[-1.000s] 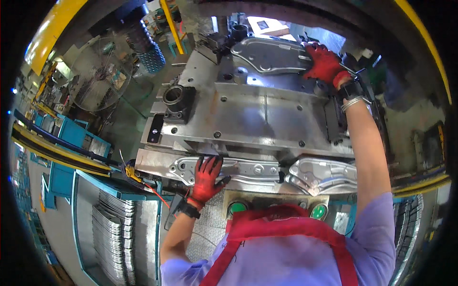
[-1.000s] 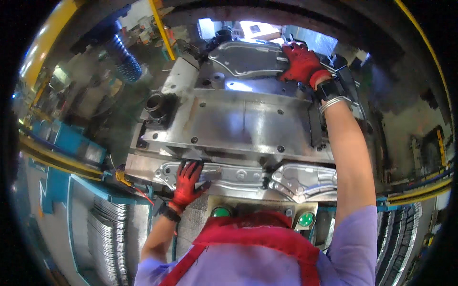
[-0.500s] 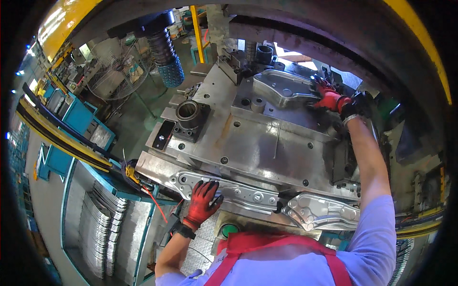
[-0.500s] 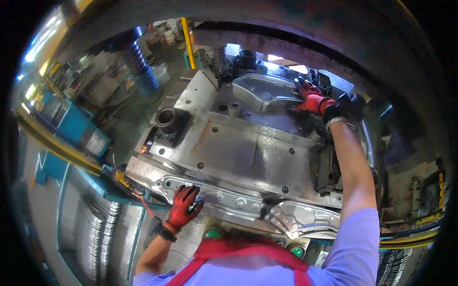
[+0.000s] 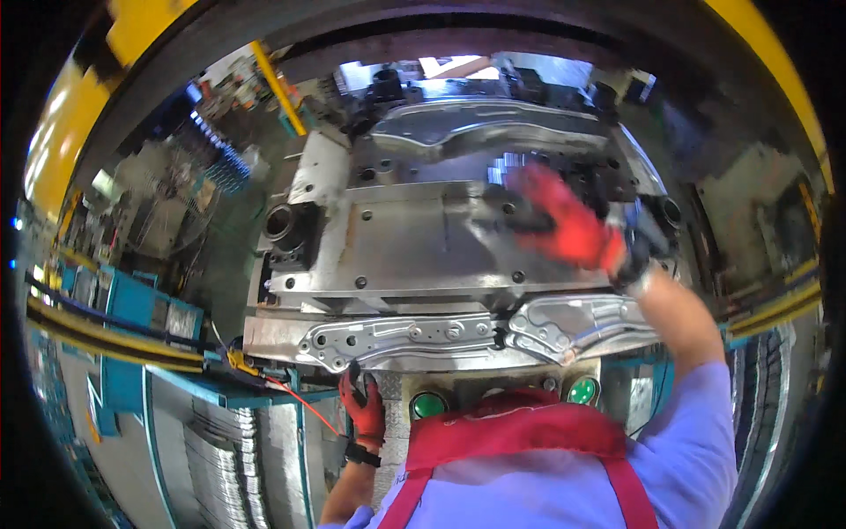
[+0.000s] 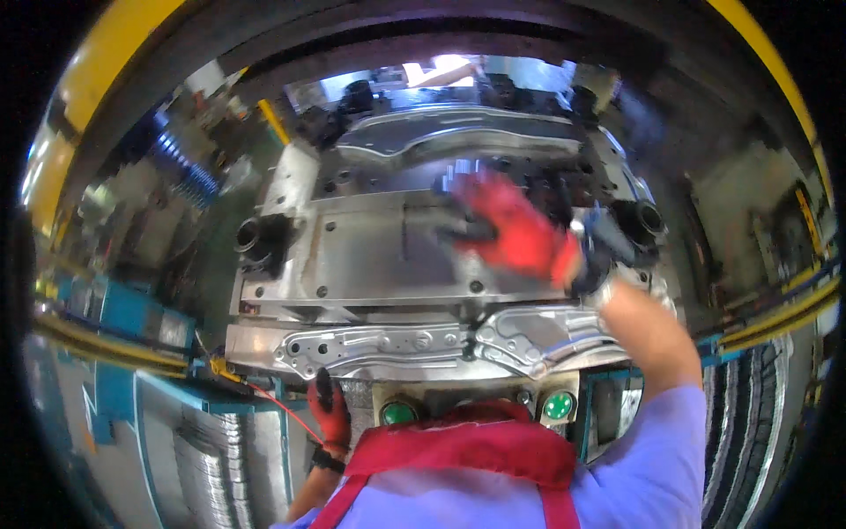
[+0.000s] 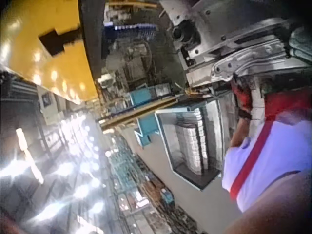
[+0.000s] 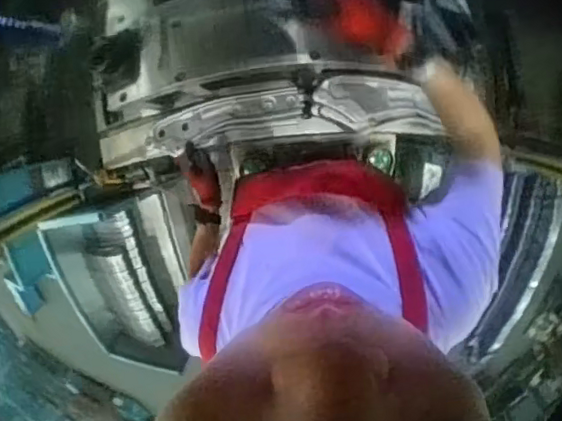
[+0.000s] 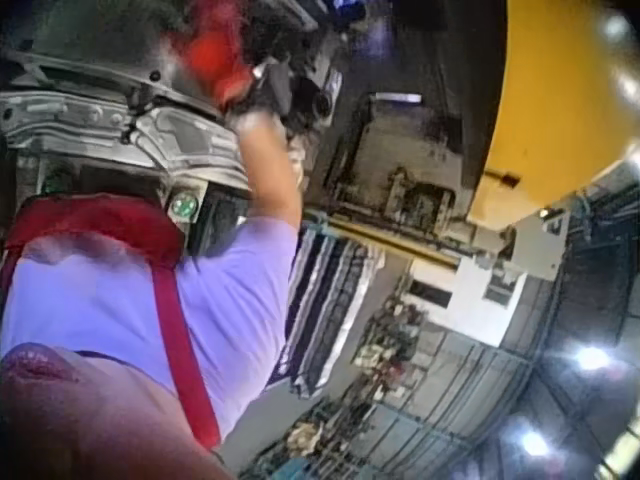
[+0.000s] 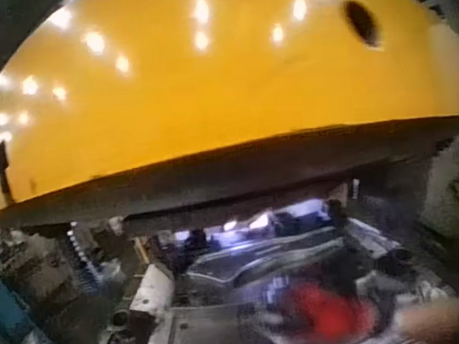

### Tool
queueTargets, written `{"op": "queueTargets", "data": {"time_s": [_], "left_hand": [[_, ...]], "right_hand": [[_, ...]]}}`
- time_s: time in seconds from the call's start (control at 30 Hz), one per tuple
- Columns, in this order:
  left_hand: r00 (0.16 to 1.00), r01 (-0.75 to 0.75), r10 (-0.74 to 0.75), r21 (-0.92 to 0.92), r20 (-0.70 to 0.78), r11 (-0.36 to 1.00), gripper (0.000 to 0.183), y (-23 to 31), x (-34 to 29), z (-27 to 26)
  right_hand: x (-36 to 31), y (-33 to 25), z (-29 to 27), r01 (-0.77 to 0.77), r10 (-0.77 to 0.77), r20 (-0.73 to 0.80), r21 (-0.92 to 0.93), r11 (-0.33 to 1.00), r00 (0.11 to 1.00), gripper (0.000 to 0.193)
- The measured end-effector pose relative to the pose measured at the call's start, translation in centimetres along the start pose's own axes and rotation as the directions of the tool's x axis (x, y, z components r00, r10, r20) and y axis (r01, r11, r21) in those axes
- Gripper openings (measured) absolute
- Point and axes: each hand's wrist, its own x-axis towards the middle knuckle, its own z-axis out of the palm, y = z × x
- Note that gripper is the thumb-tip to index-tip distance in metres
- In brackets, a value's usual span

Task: Operating a large industrial stamping press to form metal automotive components.

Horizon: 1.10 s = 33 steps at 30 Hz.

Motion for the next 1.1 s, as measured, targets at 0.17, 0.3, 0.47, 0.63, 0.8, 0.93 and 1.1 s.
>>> {"op": "queueTargets", "data": {"time_s": [0.17,0.3,0.47,0.63,0.8,0.93,1.1], "left_hand": [[0.755,0.447,-0.452,0.131,0.475,0.885,0.056,-10.5,-3.6,-0.2],[0.749,0.449,-0.34,-0.059,0.568,0.891,0.058,-7.6,-6.3,2.4],[0.708,0.475,-0.477,0.149,0.52,0.867,0.051,-7.9,-4.9,3.3],[0.713,0.455,-0.435,0.11,0.55,0.884,0.047,-5.1,-4.4,3.5],[0.736,0.467,-0.515,0.22,0.439,0.856,0.046,-3.1,-4.8,3.9],[0.723,0.585,-0.545,0.042,0.424,0.81,0.045,-1.9,-5.1,4.6],[0.679,0.597,-0.584,0.13,0.444,0.792,0.048,0.4,-4.8,4.6]], "right_hand": [[-20.9,-5.3,3.7,-0.403,0.471,-0.106,0.376,0.834,0.876,0.047],[-36.3,-2.7,12.6,-0.77,0.942,-0.226,0.545,0.333,0.248,0.039],[-39.2,-2.6,18.5,-0.87,0.996,0.057,0.492,0.036,0.073,0.078],[-41.1,-1.6,21.1,-0.948,0.999,-0.045,0.318,0.028,0.015,0.095],[-40.7,-1.7,20.3,-0.932,0.999,0.006,0.362,0.033,0.038,0.1],[-40.3,-2.0,19.7,-0.927,0.999,0.03,0.374,-0.024,-0.013,0.101],[-41.4,-1.5,20.5,-0.968,0.999,0.007,0.25,0.035,0.038,0.1]]}}
